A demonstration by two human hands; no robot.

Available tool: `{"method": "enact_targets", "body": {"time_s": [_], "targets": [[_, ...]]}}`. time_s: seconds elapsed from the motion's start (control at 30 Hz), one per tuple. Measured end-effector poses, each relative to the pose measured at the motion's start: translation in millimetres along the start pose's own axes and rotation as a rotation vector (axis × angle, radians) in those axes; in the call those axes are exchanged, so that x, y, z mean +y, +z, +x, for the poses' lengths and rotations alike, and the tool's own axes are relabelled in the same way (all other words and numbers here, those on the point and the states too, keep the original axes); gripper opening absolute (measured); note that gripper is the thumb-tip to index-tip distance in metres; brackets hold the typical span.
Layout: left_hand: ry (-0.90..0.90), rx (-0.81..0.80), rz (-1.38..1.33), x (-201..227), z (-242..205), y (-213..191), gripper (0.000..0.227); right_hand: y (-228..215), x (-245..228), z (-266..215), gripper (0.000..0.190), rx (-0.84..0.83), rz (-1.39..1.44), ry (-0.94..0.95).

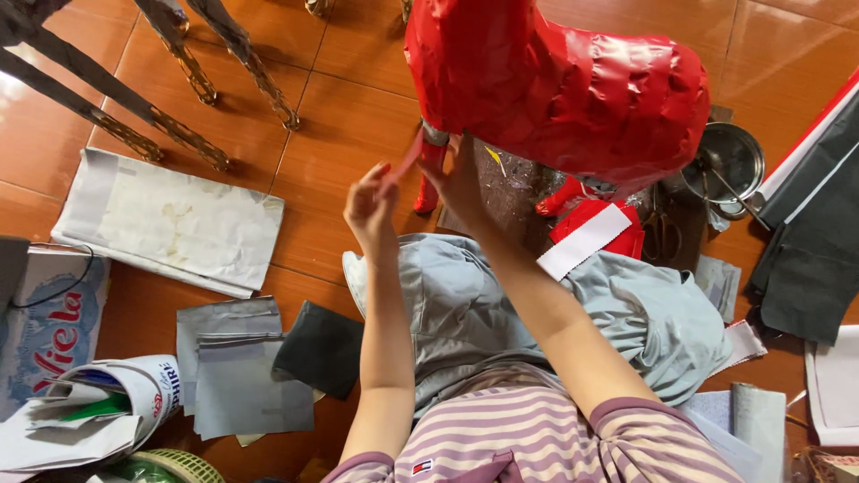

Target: Applying colored paper and foil to a large paper-mache horse figure using glue.

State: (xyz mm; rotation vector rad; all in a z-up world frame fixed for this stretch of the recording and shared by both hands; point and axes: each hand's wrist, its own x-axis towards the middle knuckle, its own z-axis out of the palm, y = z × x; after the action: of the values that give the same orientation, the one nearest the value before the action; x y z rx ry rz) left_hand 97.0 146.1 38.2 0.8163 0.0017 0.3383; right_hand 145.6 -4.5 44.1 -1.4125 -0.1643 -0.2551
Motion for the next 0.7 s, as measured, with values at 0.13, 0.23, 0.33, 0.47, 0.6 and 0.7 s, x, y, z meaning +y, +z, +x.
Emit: {"method": "enact_targets", "body": {"time_s": [0.13, 0.23, 0.33, 0.47, 0.6, 0.7], "targets": [[0.303, -0.092, 0.718, 25.1, -35.8, 63.7, 0.015, 15.1, -9.3, -38.7, 0.057, 0.169, -0.34, -0.271], [0.442, -0.169, 1.03, 23.8, -47.6, 82.6, 0.017, 14.2, 10.5, -54.5, 0.046, 0.283, -0.236, -0.196], [0.486, -0.239, 1.023, 15.9, -23.3, 85.7, 0.027, 9.0, 6.7, -40.7, 0.031, 0.385, -0.141, -0.067], [0.183, -0.331, 0.594, -21.6, 25.4, 72.6, 0.05, -1.6, -0.2, -28.5, 0.016, 0.455, 0.022, 0.066], [-0.012, -0.386, 0.603, -66.9, 49.0, 43.7, 0.048, -12.6, -0.9, -12.2, 0.018, 0.454, 0.29, 0.104], [0.075, -0.424, 0.772, -58.1, 49.2, 55.9, 0.042, -19.6, -18.6, -4.0, 0.025, 0.435, 0.391, 0.226]]}}
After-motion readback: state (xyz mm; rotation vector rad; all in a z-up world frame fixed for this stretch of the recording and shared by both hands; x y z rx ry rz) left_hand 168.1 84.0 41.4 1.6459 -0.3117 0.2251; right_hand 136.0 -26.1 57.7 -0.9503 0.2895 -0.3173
